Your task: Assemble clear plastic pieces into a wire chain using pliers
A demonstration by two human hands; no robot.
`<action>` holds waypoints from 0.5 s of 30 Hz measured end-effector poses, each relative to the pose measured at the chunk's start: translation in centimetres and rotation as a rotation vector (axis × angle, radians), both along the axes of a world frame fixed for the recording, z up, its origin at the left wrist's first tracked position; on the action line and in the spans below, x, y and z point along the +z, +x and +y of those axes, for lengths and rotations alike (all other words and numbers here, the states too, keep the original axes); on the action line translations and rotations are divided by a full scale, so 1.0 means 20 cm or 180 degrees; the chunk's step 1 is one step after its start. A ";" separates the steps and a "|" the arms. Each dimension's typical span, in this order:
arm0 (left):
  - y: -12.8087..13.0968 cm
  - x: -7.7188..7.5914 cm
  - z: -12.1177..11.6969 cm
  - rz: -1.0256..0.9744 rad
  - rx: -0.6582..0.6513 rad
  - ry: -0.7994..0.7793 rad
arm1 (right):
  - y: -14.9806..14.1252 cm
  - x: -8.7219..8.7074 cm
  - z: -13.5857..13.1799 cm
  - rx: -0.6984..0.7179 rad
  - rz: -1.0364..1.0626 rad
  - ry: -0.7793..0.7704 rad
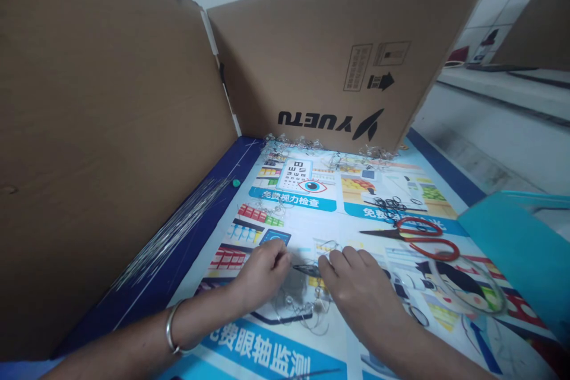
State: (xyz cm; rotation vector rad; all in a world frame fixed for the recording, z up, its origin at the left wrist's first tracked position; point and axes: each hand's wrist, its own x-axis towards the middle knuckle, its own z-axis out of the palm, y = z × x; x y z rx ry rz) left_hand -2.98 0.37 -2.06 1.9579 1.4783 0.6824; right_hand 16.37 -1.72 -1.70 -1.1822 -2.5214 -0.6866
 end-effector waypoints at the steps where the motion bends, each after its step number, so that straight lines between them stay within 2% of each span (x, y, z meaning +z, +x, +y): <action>1: 0.00 0.00 0.00 -0.0004 0.0011 -0.0011 | 0.00 0.00 0.00 -0.0006 -0.0018 0.0013; 15: 0.01 0.01 -0.03 0.0009 -0.0084 -0.0068 | 0.01 0.00 -0.01 -0.0063 -0.0112 -0.0080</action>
